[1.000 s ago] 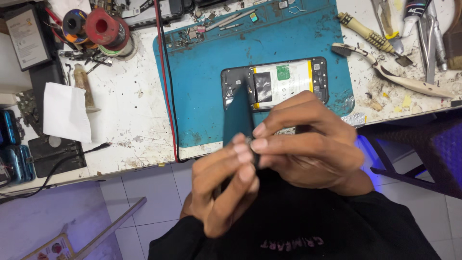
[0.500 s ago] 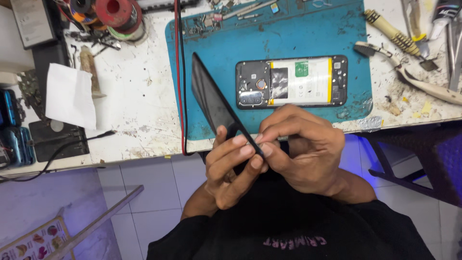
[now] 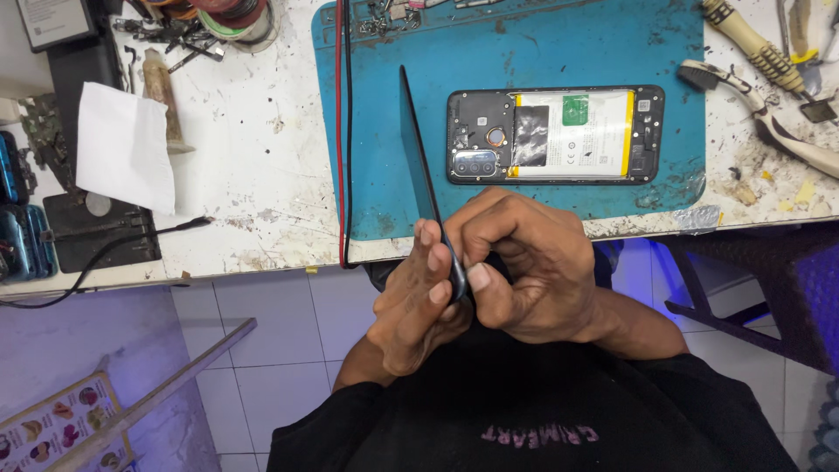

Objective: The person peels old adhesive tape off the back cover of a disassembled smartphone, working around the edges with their fingers. They rotate the cover to reach different sides and continue removing the adhesive residue by hand.

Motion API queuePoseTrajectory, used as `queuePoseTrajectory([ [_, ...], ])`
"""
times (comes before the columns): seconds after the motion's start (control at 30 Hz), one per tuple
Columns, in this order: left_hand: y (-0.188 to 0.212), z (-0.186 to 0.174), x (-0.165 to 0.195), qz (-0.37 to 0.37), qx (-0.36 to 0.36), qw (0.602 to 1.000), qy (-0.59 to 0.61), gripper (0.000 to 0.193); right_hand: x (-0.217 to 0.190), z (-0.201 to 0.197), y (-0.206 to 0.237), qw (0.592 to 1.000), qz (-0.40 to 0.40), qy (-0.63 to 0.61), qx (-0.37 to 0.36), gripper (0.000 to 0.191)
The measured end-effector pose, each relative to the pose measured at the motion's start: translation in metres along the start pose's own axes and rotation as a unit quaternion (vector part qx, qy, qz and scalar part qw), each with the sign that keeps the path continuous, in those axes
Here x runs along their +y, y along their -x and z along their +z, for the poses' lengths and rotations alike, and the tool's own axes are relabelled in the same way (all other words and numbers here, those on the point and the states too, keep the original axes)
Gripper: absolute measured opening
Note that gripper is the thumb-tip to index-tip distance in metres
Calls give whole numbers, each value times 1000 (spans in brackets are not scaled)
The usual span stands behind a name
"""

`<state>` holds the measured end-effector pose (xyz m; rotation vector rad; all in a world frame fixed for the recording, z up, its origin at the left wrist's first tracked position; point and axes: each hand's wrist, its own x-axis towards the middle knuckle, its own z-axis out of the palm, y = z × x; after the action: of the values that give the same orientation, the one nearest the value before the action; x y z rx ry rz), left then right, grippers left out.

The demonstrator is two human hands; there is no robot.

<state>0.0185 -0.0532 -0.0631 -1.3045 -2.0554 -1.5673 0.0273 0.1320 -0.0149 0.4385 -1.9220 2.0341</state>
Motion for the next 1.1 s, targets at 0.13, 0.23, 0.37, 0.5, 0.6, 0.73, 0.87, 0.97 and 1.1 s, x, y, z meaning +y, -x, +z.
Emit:
queuePoseTrajectory([
  [0.13,4,5,-2,-1,41,999,7,58,2,2,-2,1000,5,-11,-10,4],
  [0.23,6,9,-4,1,63,998,15,61,3,3,-3,999,10,-33,-19,4],
  [0.37,10,10,-5,-1,93,995,30,62,6,6,-4,996,18,-82,-29,2],
  [0.5,13,12,-5,-20,108,994,10,60,9,9,-8,989,48,-135,-32,4],
  [0.6,12,15,-6,-6,168,985,41,58,13,9,-12,972,65,-227,-19,6],
  [0.73,8,11,-2,-31,166,985,26,52,16,2,-15,976,91,-196,-22,8],
  [0.87,1,-1,6,-94,195,976,-16,43,9,-11,-22,989,90,-48,-107,20],
  [0.97,-5,-8,13,-127,219,967,-39,36,3,-11,-28,978,35,95,-180,20],
  [1.1,-10,-12,18,-128,172,976,-44,34,-1,7,-27,993,-16,94,-69,29],
])
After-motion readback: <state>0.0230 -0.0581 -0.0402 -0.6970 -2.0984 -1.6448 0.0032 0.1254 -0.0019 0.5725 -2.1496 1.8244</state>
